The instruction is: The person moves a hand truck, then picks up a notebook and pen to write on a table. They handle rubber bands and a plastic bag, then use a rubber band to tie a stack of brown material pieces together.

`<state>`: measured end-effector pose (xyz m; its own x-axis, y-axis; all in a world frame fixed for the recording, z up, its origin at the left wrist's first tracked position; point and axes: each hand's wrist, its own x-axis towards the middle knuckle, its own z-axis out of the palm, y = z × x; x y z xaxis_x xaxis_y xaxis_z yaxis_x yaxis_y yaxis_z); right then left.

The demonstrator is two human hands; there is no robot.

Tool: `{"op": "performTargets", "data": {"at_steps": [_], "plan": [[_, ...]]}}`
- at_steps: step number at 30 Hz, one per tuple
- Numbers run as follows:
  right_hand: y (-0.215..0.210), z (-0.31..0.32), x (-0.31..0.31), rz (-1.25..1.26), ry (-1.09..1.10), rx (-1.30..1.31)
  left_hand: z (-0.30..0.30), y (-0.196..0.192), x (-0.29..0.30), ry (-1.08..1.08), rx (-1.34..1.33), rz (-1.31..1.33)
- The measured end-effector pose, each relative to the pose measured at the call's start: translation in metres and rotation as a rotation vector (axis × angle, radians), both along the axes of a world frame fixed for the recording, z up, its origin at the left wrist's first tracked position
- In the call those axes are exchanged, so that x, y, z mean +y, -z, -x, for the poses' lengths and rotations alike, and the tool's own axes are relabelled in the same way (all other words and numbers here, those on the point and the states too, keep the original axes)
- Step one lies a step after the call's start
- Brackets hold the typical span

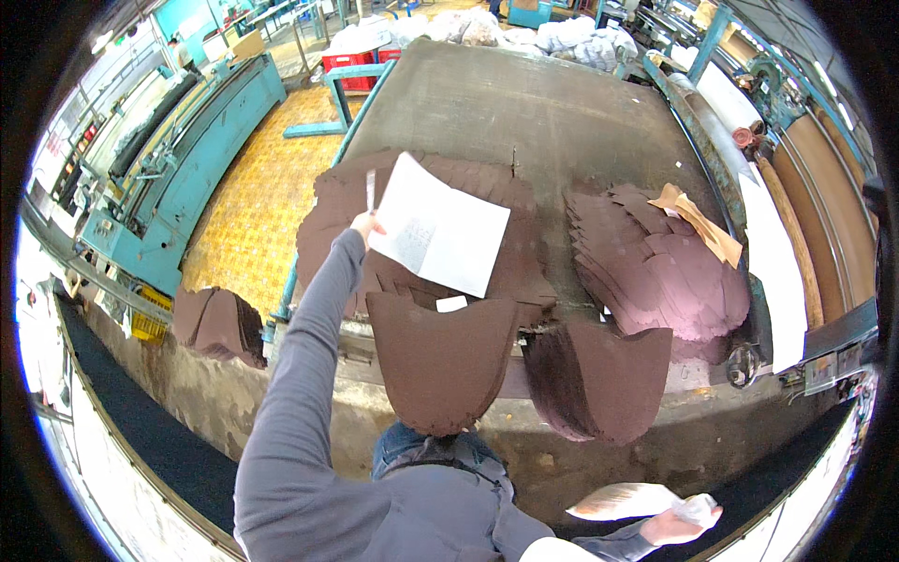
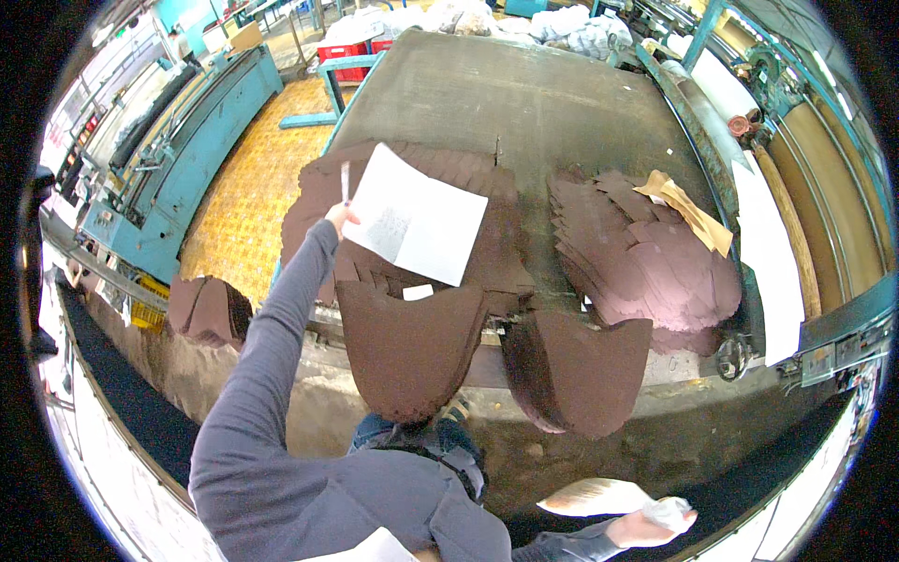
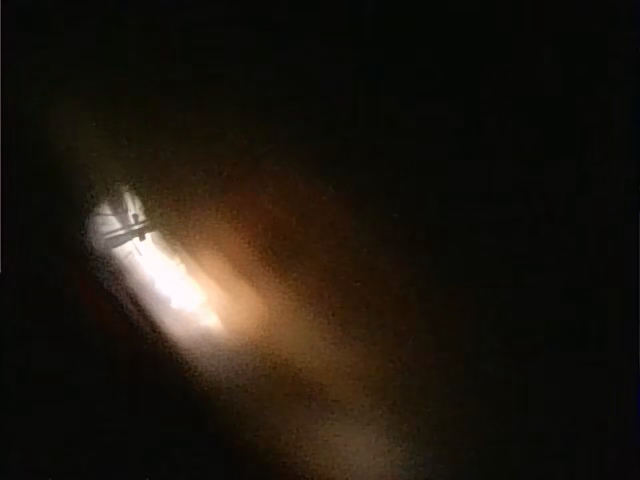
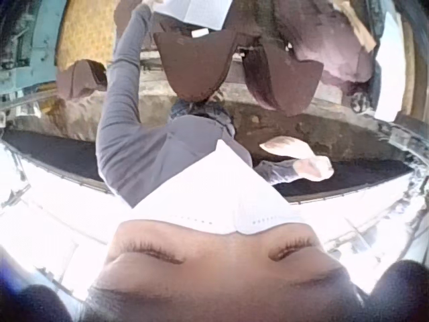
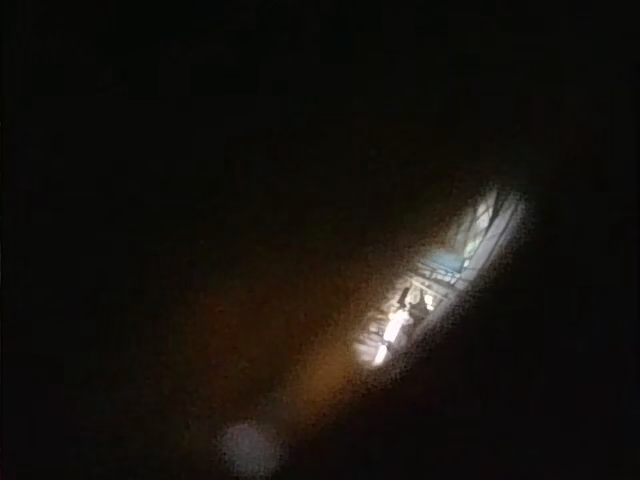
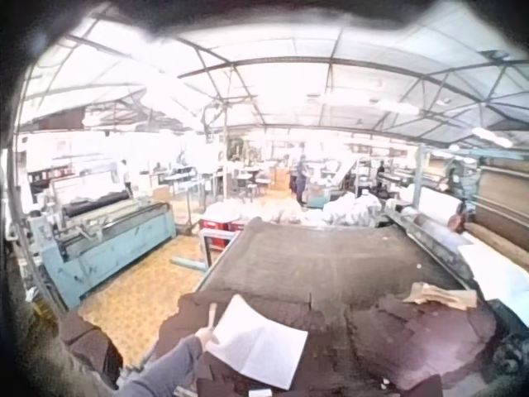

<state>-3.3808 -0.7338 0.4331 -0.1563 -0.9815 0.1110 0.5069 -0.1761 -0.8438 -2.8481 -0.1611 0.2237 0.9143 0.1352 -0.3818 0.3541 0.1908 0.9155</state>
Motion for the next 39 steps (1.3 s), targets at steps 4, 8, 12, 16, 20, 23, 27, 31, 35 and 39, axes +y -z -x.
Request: {"op": "performTargets", "data": {"at_steps": [4,8,12,16,20,23,27,31,35,39], "plan": [[-0.034,-0.045,0.016,0.138,-0.323,0.145,0.009,0.051,0.099,-0.139,-0.010,-0.449],[-0.099,-0.106,0.048,0.386,-0.486,-0.124,0.046,0.063,0.080,-0.286,-0.061,-0.650],[-0.139,-0.193,0.078,0.698,-0.999,-0.474,0.114,0.035,0.059,-0.257,-0.026,0.114],[-0.163,-0.314,0.124,0.555,-1.113,-0.565,0.229,0.029,0.044,-0.276,-0.117,0.250],[-0.153,-0.434,0.207,0.409,-1.620,-0.578,0.374,0.081,0.074,-0.455,-0.019,0.113],[-0.104,-0.482,0.275,0.522,-1.437,-0.371,0.464,0.123,0.089,-0.667,0.255,0.233],[0.032,-0.540,0.317,0.874,-1.461,0.106,0.504,0.145,0.097,-0.851,0.313,0.371],[0.122,-0.540,0.344,1.059,-1.421,0.582,0.486,0.116,0.091,-0.862,0.189,0.308],[0.107,-0.544,0.334,0.920,-1.496,0.527,0.438,0.074,0.076,-0.801,0.126,0.212],[0.037,-0.524,0.330,0.671,-1.566,0.463,0.408,0.050,0.074,-0.731,0.039,0.157]]}}
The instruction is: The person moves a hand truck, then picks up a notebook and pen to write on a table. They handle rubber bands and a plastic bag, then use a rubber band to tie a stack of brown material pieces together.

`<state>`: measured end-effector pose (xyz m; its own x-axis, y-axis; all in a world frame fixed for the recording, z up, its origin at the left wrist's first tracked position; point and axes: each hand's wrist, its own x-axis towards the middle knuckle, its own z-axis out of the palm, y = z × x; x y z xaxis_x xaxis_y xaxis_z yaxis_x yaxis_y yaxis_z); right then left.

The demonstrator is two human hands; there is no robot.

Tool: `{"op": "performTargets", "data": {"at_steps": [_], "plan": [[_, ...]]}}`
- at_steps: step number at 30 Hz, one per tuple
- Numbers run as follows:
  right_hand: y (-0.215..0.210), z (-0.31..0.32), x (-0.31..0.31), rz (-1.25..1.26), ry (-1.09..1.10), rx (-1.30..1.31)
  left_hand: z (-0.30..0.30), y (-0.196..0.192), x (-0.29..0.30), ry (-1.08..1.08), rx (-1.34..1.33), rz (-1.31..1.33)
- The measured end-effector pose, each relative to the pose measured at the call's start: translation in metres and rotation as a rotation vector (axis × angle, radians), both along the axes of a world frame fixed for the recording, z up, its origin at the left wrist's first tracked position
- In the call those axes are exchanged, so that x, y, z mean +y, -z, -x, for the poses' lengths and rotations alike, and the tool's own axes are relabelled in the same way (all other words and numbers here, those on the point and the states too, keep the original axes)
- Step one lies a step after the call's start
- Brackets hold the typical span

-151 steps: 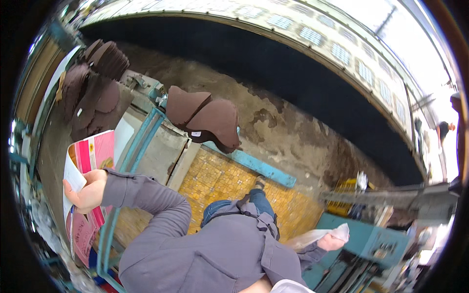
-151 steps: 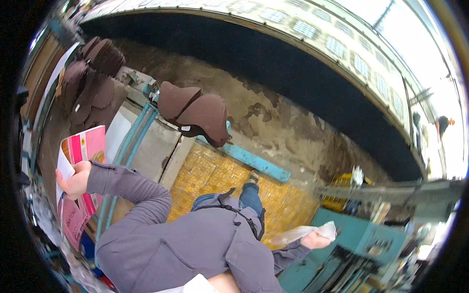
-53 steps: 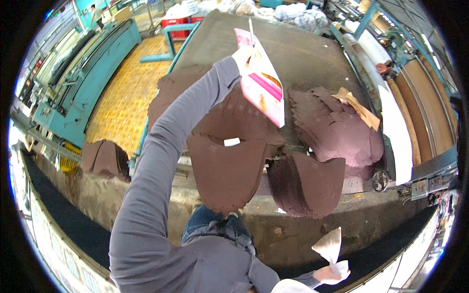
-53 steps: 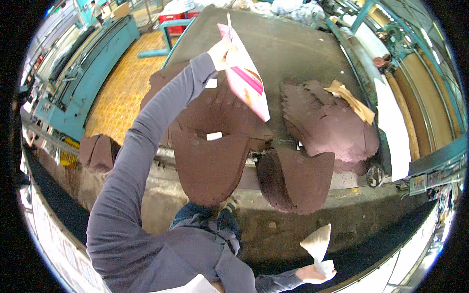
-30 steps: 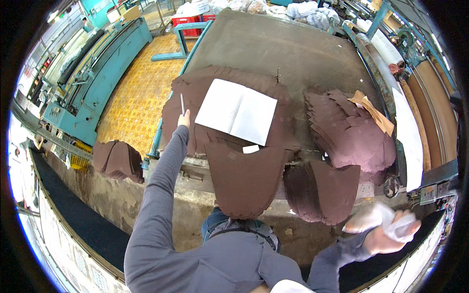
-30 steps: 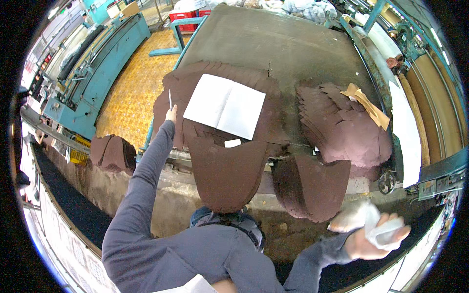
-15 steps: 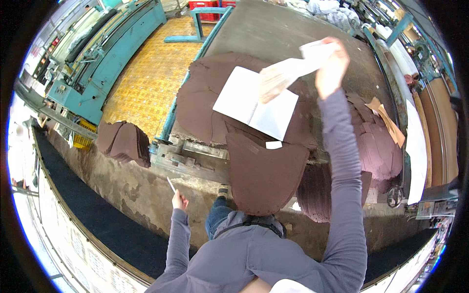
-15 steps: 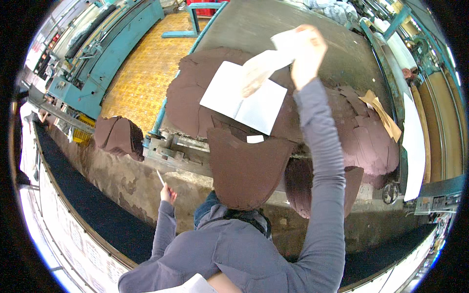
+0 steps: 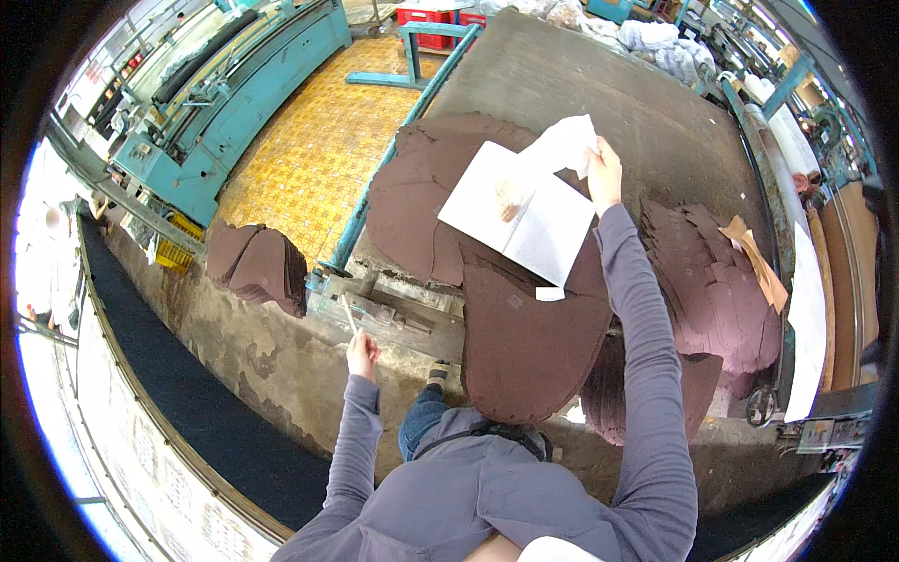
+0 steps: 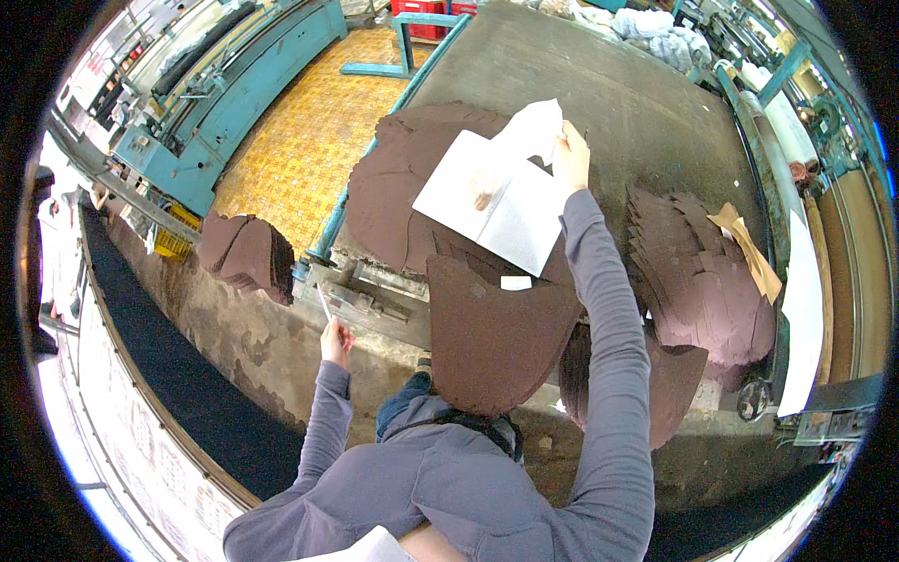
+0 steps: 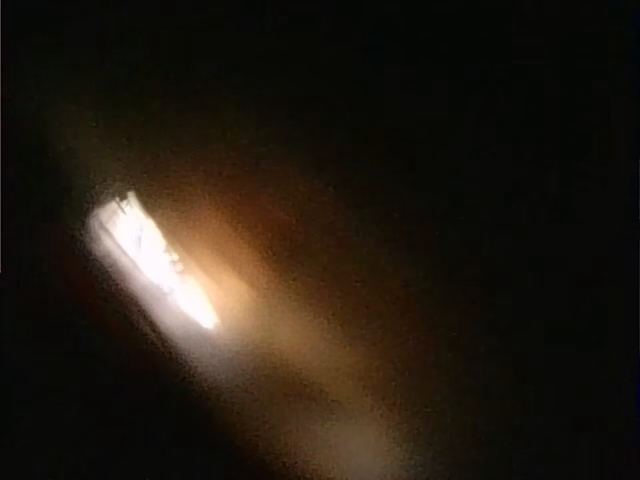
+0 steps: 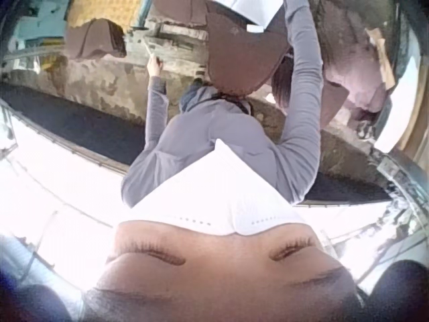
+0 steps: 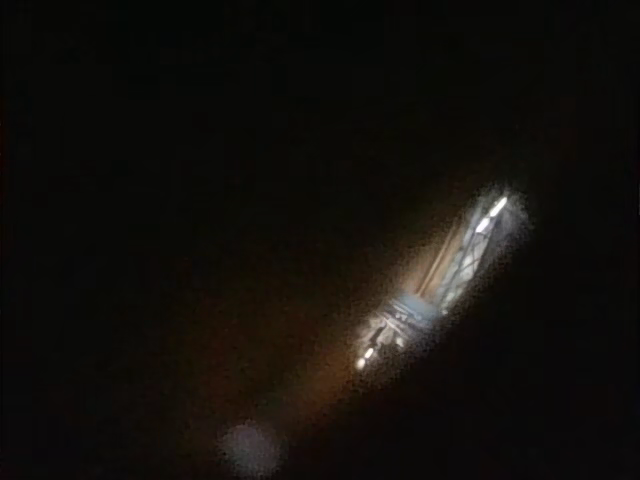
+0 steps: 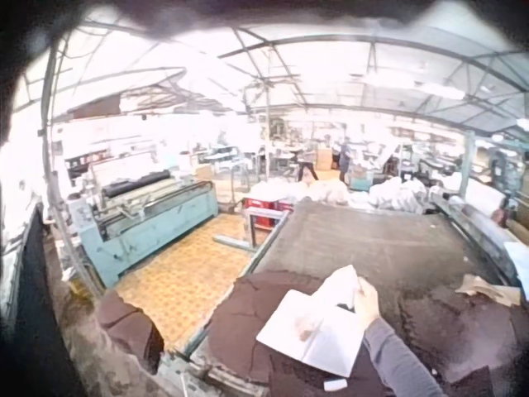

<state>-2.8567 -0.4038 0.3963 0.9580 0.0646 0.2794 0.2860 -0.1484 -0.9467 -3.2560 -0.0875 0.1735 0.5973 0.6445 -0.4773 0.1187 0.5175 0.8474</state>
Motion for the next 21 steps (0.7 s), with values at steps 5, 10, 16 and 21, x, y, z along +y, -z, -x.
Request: {"op": "performTargets", "data": {"at_steps": [5,10,16,21], "plan": [[0.043,0.006,-0.065,0.469,-0.041,0.036,-0.068,-0.054,-0.041,0.160,-0.124,-0.073],[0.077,0.067,-0.098,0.927,-0.210,-0.151,-0.099,-0.101,-0.067,0.348,-0.273,-0.132],[0.037,0.169,-0.078,0.910,-0.248,-0.121,-0.104,-0.131,-0.115,0.507,-0.310,-0.450],[0.067,0.176,-0.074,0.651,-0.045,-0.094,-0.092,-0.160,-0.173,0.630,-0.479,-0.712]]}}
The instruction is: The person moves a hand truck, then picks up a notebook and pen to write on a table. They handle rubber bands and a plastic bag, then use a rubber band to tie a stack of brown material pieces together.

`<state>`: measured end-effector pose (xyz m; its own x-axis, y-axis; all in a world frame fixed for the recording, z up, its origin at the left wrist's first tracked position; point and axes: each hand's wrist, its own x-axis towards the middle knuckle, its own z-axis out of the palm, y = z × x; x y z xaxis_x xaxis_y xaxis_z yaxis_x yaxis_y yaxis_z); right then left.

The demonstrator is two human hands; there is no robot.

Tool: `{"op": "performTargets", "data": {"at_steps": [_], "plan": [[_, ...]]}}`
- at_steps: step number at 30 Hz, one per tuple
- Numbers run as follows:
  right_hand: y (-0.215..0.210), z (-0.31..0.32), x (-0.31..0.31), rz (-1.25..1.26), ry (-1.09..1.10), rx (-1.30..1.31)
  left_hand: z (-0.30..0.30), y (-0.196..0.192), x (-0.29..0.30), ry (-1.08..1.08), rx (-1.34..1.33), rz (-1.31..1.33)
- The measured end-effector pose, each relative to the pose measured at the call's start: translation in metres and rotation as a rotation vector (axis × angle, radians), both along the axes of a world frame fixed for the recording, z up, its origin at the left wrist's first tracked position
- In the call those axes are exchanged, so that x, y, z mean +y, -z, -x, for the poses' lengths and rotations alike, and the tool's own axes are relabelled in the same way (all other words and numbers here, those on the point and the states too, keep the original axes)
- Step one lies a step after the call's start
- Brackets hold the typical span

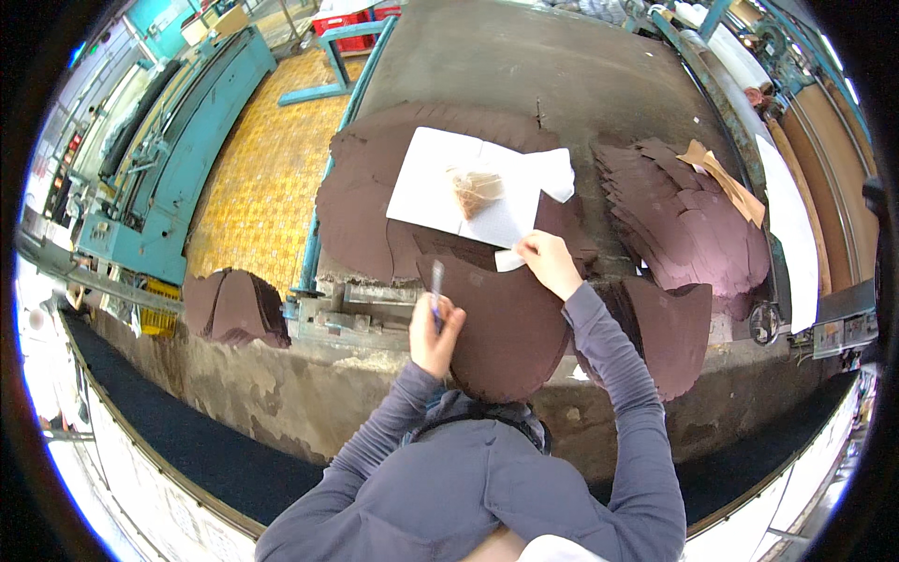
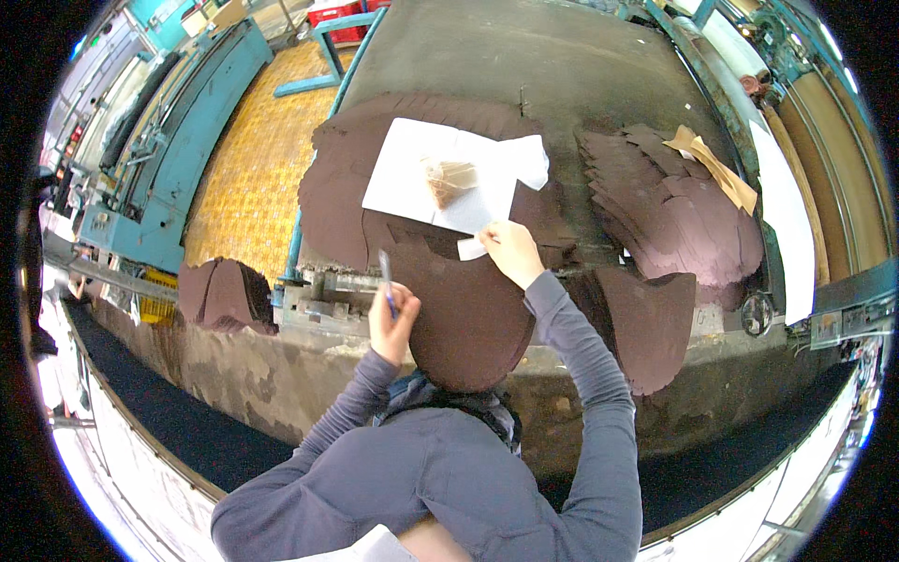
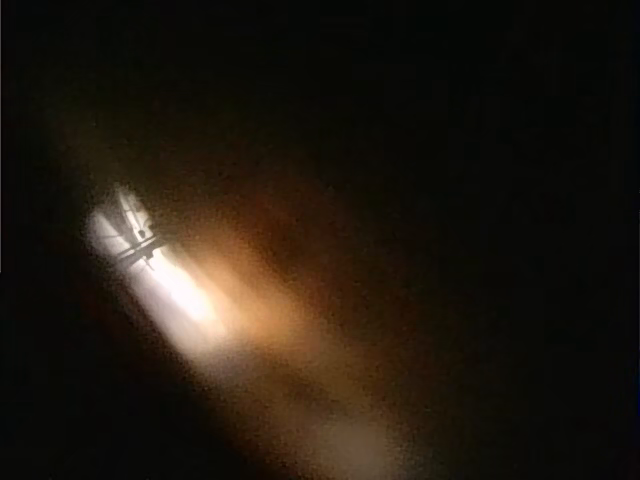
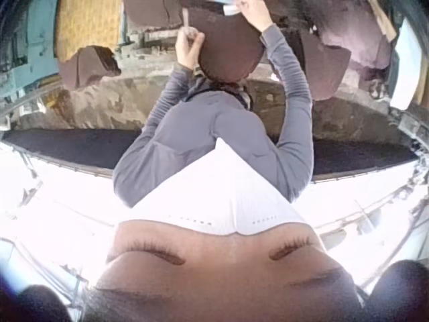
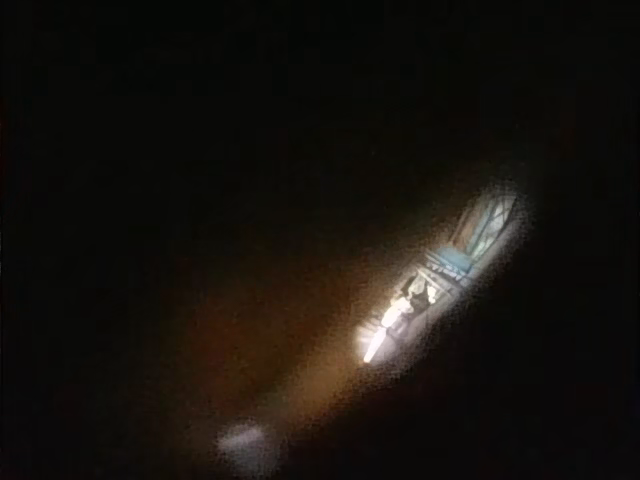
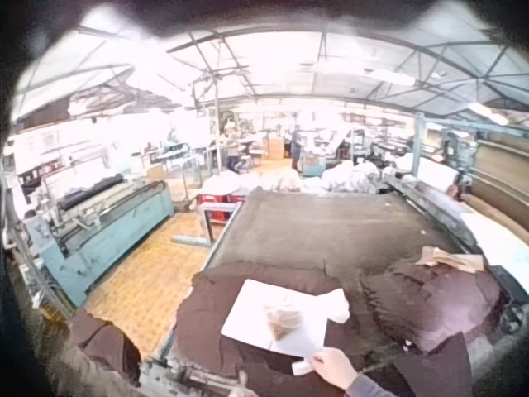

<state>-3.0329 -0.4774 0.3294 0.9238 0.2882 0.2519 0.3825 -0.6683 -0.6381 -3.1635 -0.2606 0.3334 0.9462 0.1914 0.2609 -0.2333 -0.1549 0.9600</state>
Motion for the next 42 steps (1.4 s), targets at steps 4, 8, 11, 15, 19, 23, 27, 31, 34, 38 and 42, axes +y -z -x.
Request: {"op": "performTargets", "data": {"at_steps": [4,8,11,15,19,23,27,31,34,38,42], "plan": [[-0.038,-0.006,0.016,-0.476,0.356,-0.281,0.007,-0.010,-0.014,0.116,-0.049,-0.279],[-0.051,-0.004,0.025,-0.892,0.167,0.068,0.022,-0.050,-0.018,0.296,0.028,0.493],[-0.005,0.007,0.033,-0.536,-0.111,0.244,0.034,-0.124,-0.020,0.375,-0.524,0.716],[-0.018,0.028,0.046,0.100,-0.189,0.193,0.067,-0.186,-0.014,0.378,-0.900,0.785],[-0.016,0.026,0.049,-0.109,-0.185,0.213,0.090,-0.223,-0.021,0.545,-0.839,0.848],[-0.011,0.027,0.045,-0.159,-0.169,0.204,0.084,-0.220,-0.039,0.401,-0.858,0.814],[-0.015,0.027,0.044,-0.136,-0.174,0.206,0.092,-0.222,-0.020,0.521,-0.743,0.637],[-0.018,0.027,0.044,-0.157,-0.176,0.214,0.097,-0.228,-0.018,0.523,-0.635,0.561],[-0.016,0.027,0.044,-0.167,-0.184,0.200,0.097,-0.228,-0.025,0.464,-0.650,0.562],[-0.015,0.026,0.042,-0.166,-0.190,0.211,0.098,-0.230,-0.022,0.537,-0.589,0.564],[-0.015,0.026,0.044,-0.154,-0.185,0.207,0.097,-0.231,-0.026,0.564,-0.586,0.637]]}}
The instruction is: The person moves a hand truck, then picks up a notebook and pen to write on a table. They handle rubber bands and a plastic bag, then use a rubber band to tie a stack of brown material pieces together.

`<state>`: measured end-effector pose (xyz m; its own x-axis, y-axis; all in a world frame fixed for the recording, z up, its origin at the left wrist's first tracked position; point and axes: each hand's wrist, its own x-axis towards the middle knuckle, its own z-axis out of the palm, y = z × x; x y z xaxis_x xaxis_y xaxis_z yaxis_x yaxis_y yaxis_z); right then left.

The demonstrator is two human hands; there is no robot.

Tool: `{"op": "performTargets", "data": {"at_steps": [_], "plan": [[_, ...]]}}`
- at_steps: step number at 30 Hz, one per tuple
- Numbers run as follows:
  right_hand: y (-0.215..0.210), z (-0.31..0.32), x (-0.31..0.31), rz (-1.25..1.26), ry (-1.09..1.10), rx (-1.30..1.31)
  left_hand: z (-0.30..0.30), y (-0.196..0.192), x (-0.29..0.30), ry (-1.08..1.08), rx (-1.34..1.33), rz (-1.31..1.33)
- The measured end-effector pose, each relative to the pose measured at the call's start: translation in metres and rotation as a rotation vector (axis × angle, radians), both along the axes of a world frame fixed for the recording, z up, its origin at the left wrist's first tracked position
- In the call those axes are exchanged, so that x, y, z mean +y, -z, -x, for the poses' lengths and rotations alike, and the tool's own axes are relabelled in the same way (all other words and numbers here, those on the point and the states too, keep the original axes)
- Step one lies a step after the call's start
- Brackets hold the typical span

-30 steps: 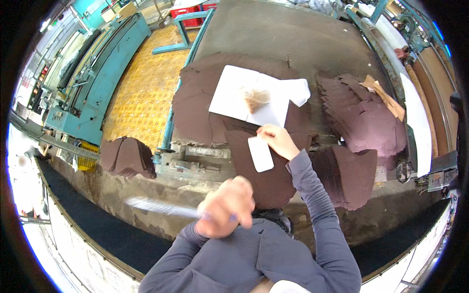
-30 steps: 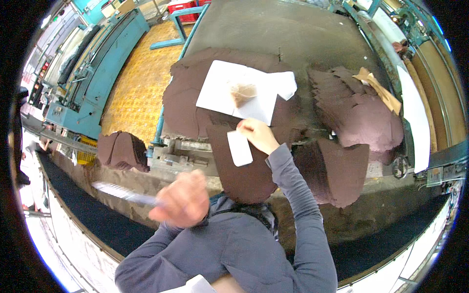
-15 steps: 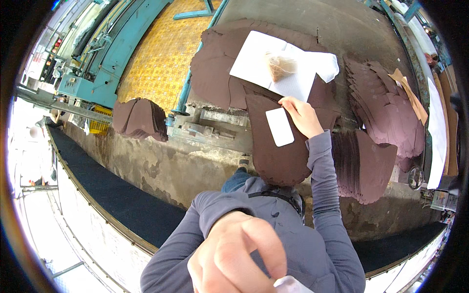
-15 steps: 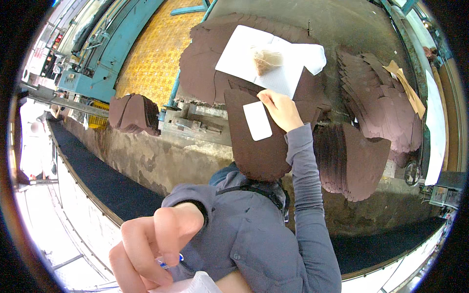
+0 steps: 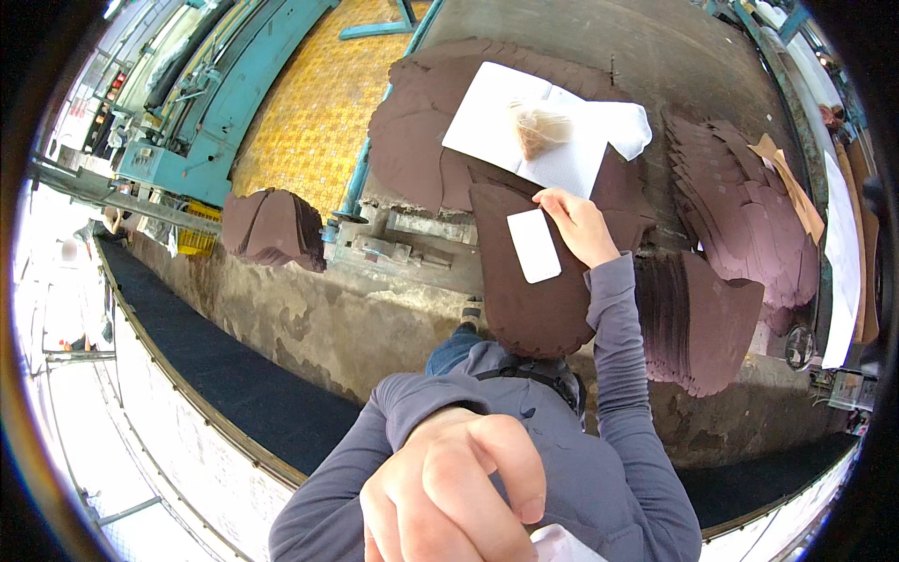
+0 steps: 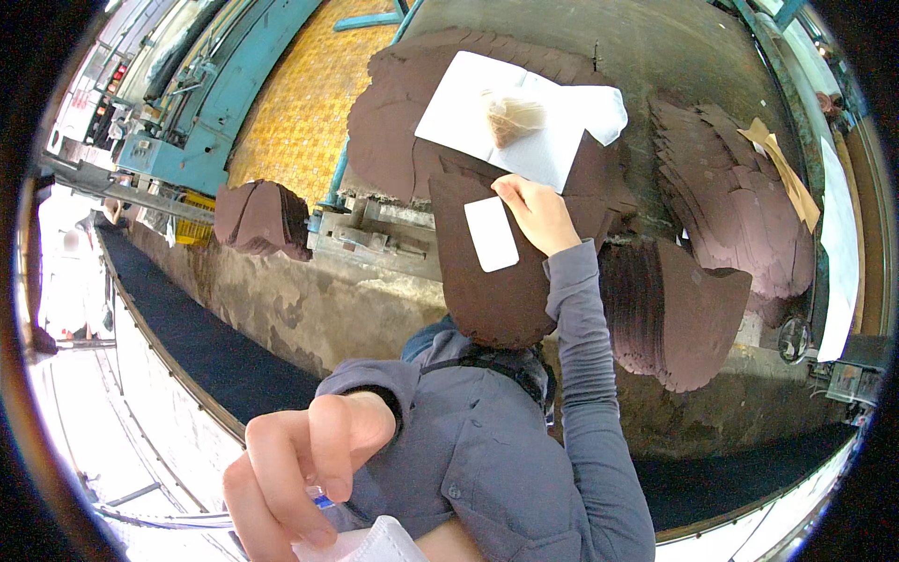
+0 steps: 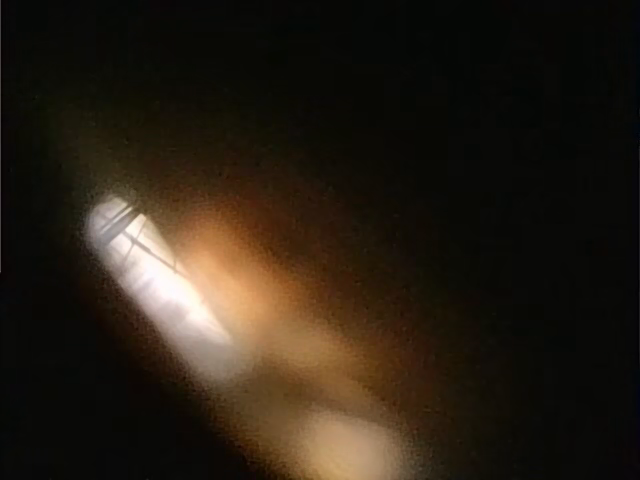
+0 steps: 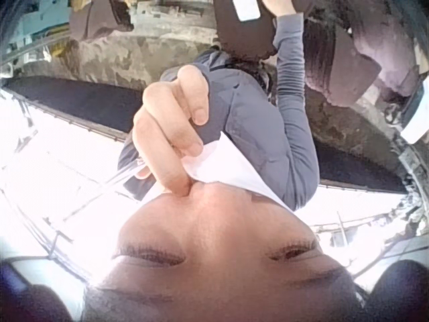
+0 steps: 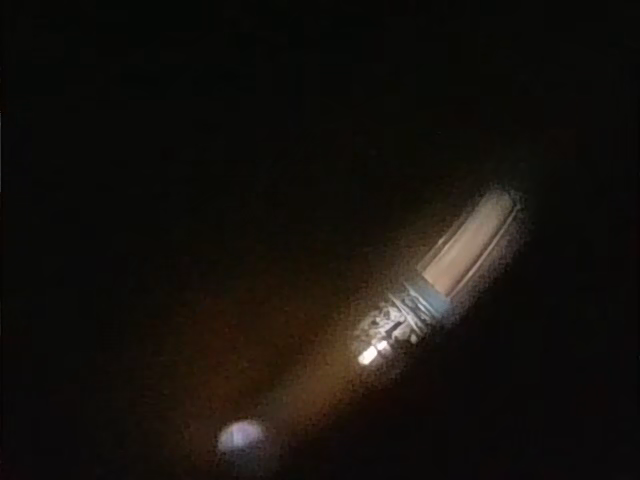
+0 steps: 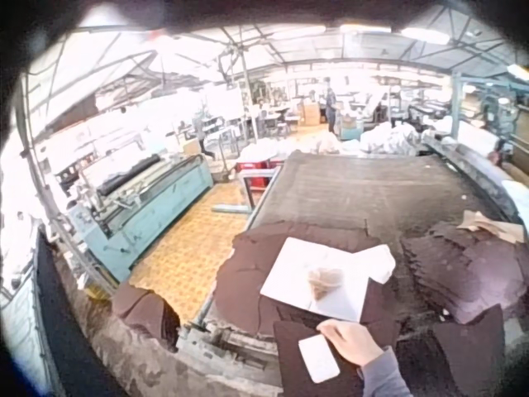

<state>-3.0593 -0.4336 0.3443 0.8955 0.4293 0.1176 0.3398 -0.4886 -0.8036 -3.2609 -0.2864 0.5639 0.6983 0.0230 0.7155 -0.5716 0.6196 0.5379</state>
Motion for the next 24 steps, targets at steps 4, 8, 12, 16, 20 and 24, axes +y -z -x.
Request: {"op": "performTargets", "data": {"at_steps": [4,8,12,16,20,24], "plan": [[0.002,0.000,0.000,-0.021,-0.010,-0.001,-0.009,0.016,0.000,0.089,-0.216,0.112],[-0.007,0.006,0.001,-0.324,0.119,-0.184,-0.036,0.017,-0.027,-0.336,0.052,0.505],[-0.017,0.026,-0.020,-0.213,0.027,-0.461,-0.068,0.081,0.004,-0.232,0.587,-0.415],[-0.026,0.056,-0.030,-0.331,-0.318,-0.319,-0.065,0.163,-0.031,0.028,0.824,-1.090],[-0.036,0.074,-0.053,-0.506,-0.343,-0.247,-0.063,0.184,-0.028,0.020,0.519,-1.250],[-0.033,0.105,-0.061,-0.363,0.226,-0.580,-0.068,0.184,-0.015,-0.186,0.257,-1.219]]}}
